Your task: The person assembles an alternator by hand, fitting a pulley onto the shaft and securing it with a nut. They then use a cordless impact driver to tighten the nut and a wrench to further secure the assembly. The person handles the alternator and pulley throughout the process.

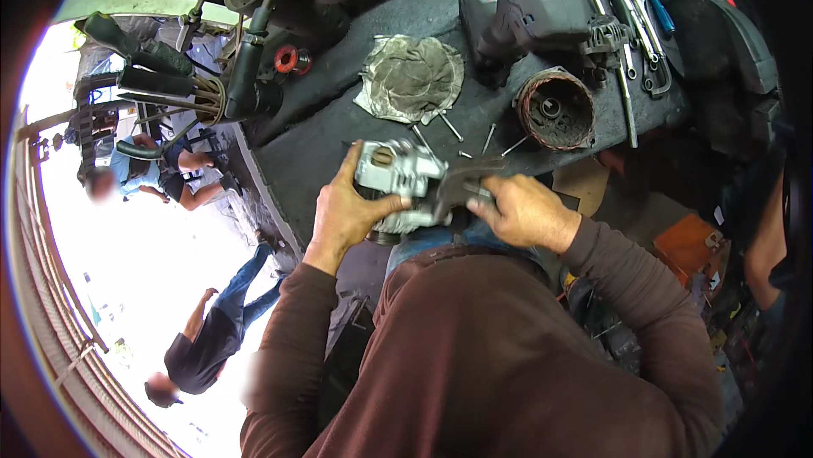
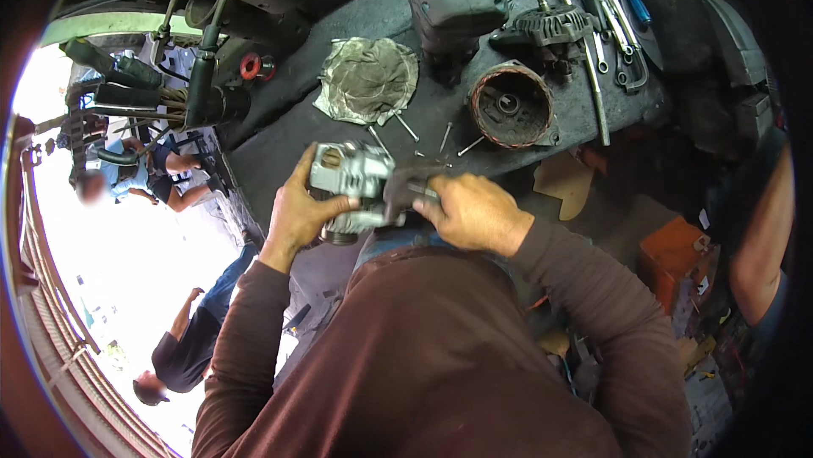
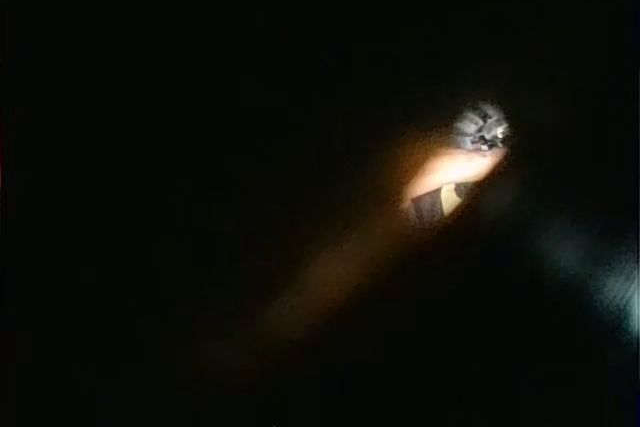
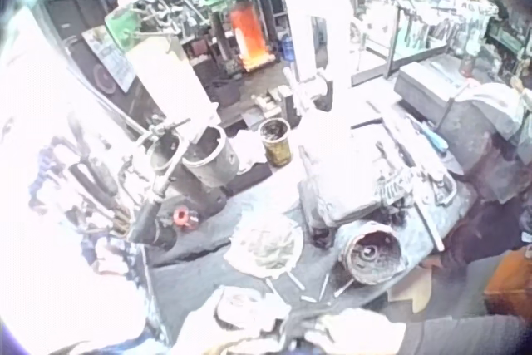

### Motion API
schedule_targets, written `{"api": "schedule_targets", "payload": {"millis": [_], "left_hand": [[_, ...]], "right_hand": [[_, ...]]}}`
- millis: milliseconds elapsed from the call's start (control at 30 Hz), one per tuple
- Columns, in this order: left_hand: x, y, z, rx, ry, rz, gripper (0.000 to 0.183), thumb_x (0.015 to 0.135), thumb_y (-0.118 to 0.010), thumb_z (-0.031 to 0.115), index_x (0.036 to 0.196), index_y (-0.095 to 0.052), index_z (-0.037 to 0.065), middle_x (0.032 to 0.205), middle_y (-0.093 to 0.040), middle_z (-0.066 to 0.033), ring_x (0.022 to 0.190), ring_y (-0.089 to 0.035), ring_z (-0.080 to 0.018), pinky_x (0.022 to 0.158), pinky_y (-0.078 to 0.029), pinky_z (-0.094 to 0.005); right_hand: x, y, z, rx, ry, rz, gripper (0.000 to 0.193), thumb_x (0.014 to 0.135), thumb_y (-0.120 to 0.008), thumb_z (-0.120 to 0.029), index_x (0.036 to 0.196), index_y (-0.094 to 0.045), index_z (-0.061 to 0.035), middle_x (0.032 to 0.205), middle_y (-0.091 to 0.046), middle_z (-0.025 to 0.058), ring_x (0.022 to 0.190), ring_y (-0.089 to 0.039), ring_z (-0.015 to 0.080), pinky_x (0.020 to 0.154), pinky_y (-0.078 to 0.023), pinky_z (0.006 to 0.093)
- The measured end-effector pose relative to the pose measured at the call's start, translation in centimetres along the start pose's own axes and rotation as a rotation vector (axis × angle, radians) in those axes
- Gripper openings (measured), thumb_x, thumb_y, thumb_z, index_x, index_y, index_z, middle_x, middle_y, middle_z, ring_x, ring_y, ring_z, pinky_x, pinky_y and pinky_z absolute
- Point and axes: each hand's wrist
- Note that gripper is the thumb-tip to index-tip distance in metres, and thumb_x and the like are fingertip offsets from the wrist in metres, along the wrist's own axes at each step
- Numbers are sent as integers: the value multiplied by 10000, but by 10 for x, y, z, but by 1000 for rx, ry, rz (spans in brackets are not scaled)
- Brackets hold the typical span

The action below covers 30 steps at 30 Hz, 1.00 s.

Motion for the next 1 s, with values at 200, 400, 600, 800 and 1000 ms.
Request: {"api": "schedule_targets", "payload": {"millis": [200,400,600,800,1000], "left_hand": [[7,-9,-5,-7,-7,60,1198,702,-973,514,1625,-395,14,1312,-726,-253,1252,-702,-361,1091,-531,-427],[4,-5,5,25,-4,9,1196,706,-970,521,1627,-395,18,1309,-723,-260,1247,-704,-362,1085,-536,-429],[3,-12,-4,1,-10,73,1187,709,-968,525,1633,-397,45,1304,-729,-250,1249,-705,-360,1083,-541,-429],[0,-9,3,17,19,59,1147,740,-946,520,1630,-400,46,1316,-725,-247,1270,-692,-365,1096,-530,-432],[1,-11,0,12,23,41,1191,755,-940,520,1653,-326,33,1376,-677,-286,1318,-654,-388,1119,-509,-436]], "right_hand": [[17,20,15,347,73,303,428,1060,-632,-405,1118,-666,17,910,-734,286,900,-719,492,770,-568,529],[10,8,0,53,27,-44,446,1076,-582,-396,1084,-676,40,880,-730,292,872,-720,489,804,-564,566],[6,12,4,159,8,55,437,1074,-587,-400,1083,-690,24,880,-733,269,872,-718,482,807,-566,552],[4,10,6,125,74,112,409,1074,-595,-378,1073,-688,20,904,-738,266,907,-715,481,810,-567,543],[40,-5,9,24,235,568,304,1037,-604,-228,1103,-632,67,962,-692,298,888,-684,498,806,-559,550]]}}
Point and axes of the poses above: each hand's wrist, its own x-axis towards the middle knuckle, its own y-axis out of the back of the hand, z = x × y
